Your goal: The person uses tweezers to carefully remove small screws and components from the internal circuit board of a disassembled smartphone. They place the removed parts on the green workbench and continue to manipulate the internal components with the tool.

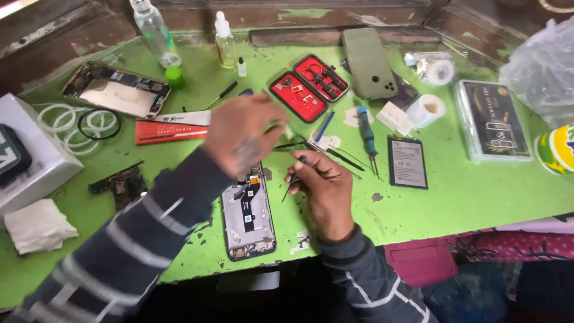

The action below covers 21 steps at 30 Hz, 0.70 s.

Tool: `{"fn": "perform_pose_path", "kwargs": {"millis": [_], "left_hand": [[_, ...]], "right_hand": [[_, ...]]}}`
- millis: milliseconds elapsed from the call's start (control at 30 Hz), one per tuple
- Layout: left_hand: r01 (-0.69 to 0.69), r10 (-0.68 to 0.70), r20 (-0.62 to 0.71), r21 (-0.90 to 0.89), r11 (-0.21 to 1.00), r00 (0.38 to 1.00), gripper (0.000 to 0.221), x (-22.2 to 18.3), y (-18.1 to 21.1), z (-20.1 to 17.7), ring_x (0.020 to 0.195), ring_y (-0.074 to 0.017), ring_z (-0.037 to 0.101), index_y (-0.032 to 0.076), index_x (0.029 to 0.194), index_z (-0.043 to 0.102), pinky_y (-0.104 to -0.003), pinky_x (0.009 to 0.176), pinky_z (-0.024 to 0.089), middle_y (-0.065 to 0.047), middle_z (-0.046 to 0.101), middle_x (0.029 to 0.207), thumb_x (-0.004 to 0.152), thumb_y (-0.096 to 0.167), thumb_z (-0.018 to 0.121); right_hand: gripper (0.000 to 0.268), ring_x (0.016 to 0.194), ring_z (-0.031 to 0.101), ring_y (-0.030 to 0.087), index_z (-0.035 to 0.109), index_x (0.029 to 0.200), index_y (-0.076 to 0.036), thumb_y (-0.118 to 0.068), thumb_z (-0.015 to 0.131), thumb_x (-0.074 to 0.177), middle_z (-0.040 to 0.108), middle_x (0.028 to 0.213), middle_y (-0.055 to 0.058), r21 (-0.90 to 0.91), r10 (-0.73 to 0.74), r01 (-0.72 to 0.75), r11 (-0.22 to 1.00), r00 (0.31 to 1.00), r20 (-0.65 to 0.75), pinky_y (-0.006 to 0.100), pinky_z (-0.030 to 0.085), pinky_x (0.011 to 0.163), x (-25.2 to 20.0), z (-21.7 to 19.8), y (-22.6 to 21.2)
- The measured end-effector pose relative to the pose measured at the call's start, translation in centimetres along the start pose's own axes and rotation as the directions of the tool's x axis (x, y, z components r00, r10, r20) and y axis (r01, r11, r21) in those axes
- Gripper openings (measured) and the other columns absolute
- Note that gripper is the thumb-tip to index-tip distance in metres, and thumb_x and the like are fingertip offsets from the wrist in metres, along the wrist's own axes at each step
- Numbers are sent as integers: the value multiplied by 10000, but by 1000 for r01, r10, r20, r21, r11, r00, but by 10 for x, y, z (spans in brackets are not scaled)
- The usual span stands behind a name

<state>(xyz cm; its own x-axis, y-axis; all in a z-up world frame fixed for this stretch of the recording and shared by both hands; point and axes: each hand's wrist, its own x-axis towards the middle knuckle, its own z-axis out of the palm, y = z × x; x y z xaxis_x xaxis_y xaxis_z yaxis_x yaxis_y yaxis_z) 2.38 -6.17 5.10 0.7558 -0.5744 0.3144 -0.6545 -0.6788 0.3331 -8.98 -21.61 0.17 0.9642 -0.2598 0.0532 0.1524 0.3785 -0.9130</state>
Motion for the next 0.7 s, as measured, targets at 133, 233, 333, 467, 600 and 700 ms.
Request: {"fn": "perform_pose_path", "kwargs": {"millis": [133, 233, 333, 467, 600, 700], "left_hand": [[-1, 4, -20, 136, 991, 1000, 83, 57, -5, 49, 915, -292, 735, 360, 943, 778, -460, 827, 612, 54, 722, 960, 873, 324, 755], [-25, 5, 108, 184, 983, 994, 108, 83, -8, 72, 961, -311, 712, 319, 960, 801, -494, 885, 598, 58, 721, 992, 876, 285, 741], [-33, -13, 148, 301, 953, 989, 123, 95, -17, 94, 1018, -265, 686, 398, 966, 775, -443, 877, 606, 104, 692, 1029, 857, 381, 720], [-52, -5, 164, 341, 939, 987, 117, 103, -31, 107, 1006, -250, 673, 415, 951, 774, -415, 842, 612, 101, 689, 1026, 861, 372, 714], [-33, -31, 175, 352, 936, 984, 127, 107, -48, 125, 993, -235, 661, 395, 964, 781, -409, 847, 609, 101, 685, 1007, 878, 357, 697], [-47, -22, 168, 398, 916, 985, 102, 105, -50, 130, 992, -229, 647, 425, 945, 770, -393, 838, 610, 108, 659, 1009, 880, 418, 692]], "right_hand": [[186, 637, 702, 210, 724, 1116, 83, 85, 634, 953, 715, 779, 199, -30, -16, 16, 999, 1000, 3, 261, 638, 477, -1, -2, 1], [175, 649, 712, 186, 744, 1076, 79, 89, 718, 904, 743, 765, 194, -140, -69, 72, 987, 997, 22, 271, 640, 490, -3, -2, 4], [188, 611, 703, 193, 745, 1052, 98, 121, 742, 866, 724, 718, 222, -155, -110, 124, 980, 989, 96, 269, 629, 462, -3, 0, 7], [182, 619, 721, 194, 754, 1042, 100, 110, 767, 861, 731, 738, 250, -101, -132, 144, 984, 985, 114, 256, 633, 449, -1, -1, 6], [178, 633, 729, 201, 756, 1041, 102, 103, 766, 863, 733, 746, 272, -119, -131, 146, 982, 983, 129, 252, 637, 447, -2, -2, 5], [162, 594, 701, 182, 763, 1023, 102, 101, 768, 860, 722, 703, 265, -132, -139, 154, 979, 983, 119, 266, 629, 442, -2, 2, 0]]}}
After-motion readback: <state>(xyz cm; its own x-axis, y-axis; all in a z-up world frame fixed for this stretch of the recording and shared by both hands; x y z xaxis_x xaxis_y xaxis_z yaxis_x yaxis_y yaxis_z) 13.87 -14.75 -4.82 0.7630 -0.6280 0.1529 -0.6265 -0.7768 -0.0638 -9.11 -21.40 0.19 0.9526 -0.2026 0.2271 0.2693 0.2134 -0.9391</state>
